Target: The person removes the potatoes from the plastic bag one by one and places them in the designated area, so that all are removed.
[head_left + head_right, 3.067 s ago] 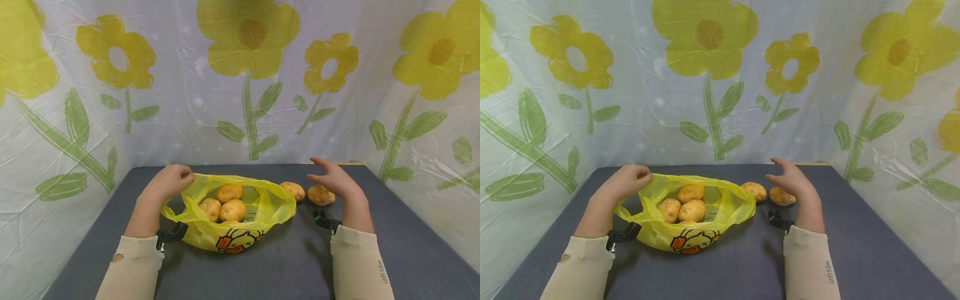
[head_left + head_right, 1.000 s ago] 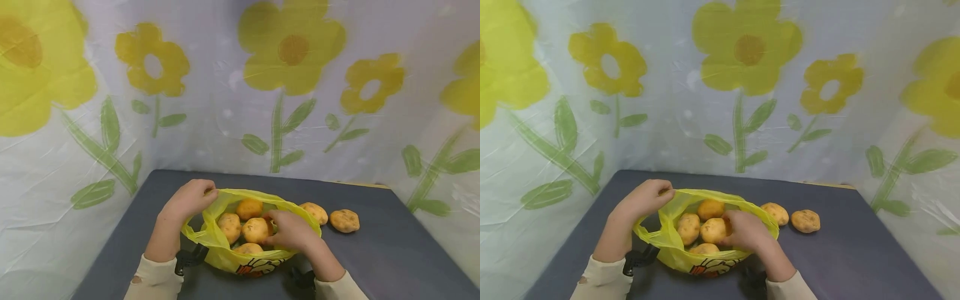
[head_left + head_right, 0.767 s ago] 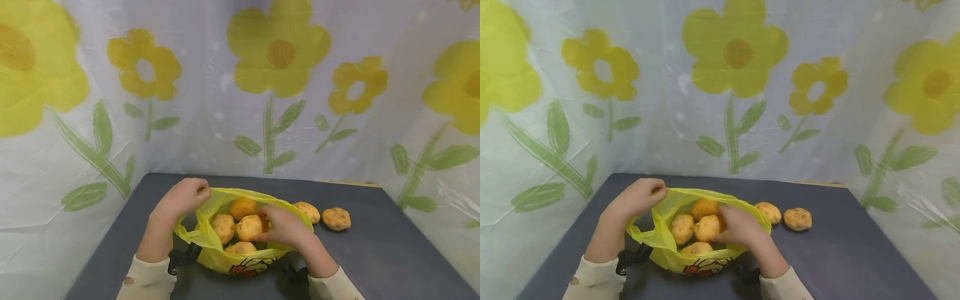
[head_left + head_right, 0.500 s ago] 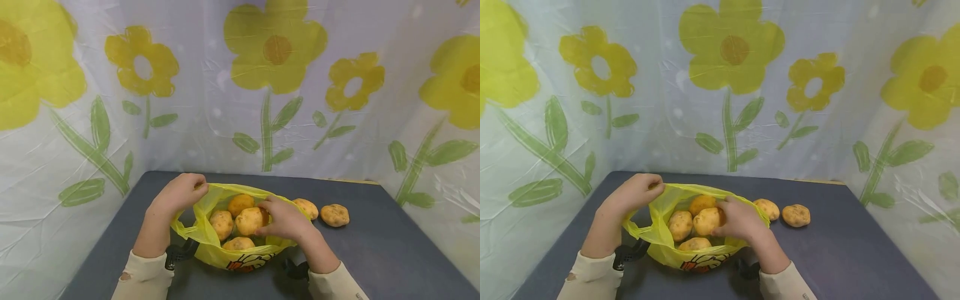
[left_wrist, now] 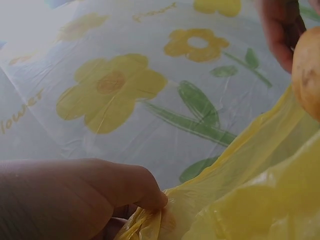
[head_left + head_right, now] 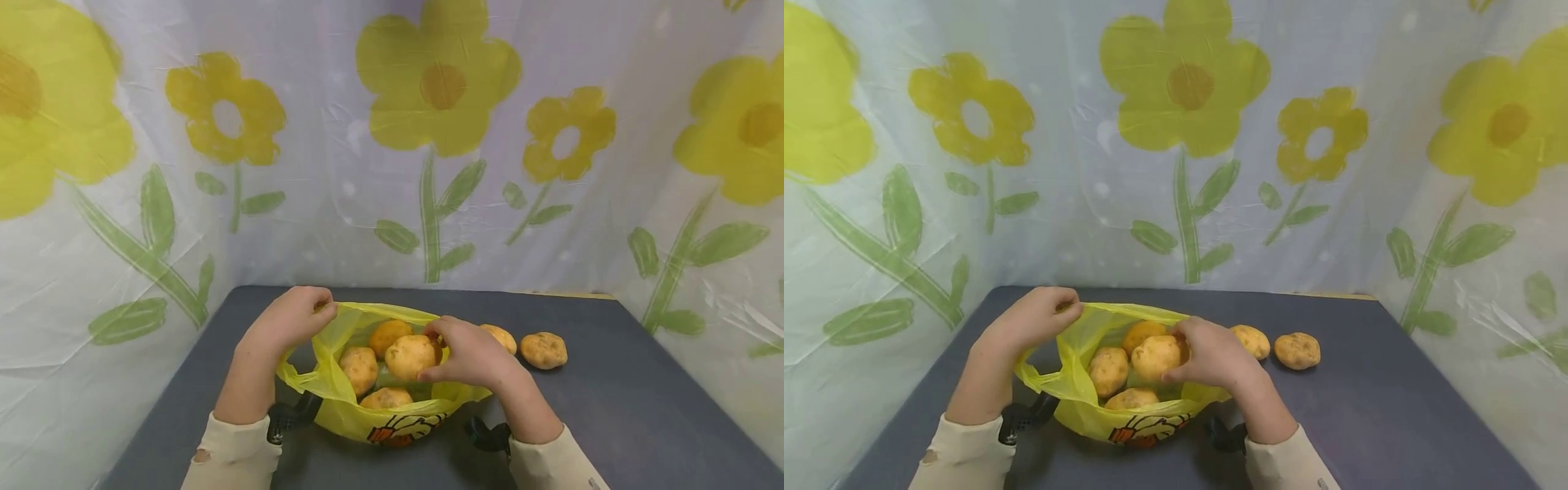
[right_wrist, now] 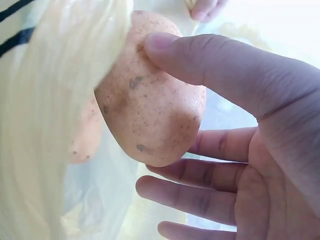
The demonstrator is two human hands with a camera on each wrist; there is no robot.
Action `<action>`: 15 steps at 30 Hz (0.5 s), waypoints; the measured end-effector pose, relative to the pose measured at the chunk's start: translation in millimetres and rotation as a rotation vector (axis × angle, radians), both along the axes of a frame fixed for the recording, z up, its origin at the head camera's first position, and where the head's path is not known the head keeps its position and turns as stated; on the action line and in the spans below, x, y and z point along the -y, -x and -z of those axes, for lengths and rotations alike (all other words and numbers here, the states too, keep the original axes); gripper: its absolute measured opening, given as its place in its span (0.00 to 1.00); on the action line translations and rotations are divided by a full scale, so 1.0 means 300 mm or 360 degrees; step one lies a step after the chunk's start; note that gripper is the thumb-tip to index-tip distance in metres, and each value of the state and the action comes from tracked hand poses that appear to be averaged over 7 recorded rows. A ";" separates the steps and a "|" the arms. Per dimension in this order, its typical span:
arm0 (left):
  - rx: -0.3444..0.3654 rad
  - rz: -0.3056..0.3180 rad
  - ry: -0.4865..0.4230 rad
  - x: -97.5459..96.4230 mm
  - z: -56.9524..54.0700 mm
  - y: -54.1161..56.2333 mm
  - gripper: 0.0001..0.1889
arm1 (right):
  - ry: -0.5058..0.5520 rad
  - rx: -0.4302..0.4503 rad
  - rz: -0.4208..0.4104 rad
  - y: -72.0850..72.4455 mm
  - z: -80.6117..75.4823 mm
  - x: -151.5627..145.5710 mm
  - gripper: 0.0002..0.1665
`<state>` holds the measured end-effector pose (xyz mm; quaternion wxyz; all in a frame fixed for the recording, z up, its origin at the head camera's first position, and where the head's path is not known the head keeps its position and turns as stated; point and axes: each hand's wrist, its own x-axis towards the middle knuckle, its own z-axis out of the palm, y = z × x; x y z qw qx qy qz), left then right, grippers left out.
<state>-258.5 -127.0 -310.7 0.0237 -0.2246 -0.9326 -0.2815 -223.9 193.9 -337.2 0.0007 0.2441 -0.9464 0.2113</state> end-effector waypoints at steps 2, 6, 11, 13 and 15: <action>0.0010 -0.0003 0.0003 0.000 -0.002 0.000 0.17 | 0.0026 0.0009 -0.0009 -0.003 -0.008 -0.010 0.36; 0.0025 -0.0006 0.0037 0.010 -0.023 -0.001 0.17 | 0.0027 -0.0001 -0.0036 -0.010 -0.036 -0.022 0.39; 0.0026 -0.0003 0.0072 0.006 -0.043 0.002 0.16 | -0.0036 -0.0023 0.0014 -0.014 -0.074 -0.040 0.43; 0.0036 0.0006 0.0068 -0.007 -0.038 0.001 0.16 | -0.0034 -0.0022 0.0027 -0.018 -0.081 -0.052 0.42; 0.0049 0.0012 0.0067 -0.022 -0.029 -0.003 0.16 | -0.0015 -0.0012 0.0026 -0.025 -0.080 -0.069 0.41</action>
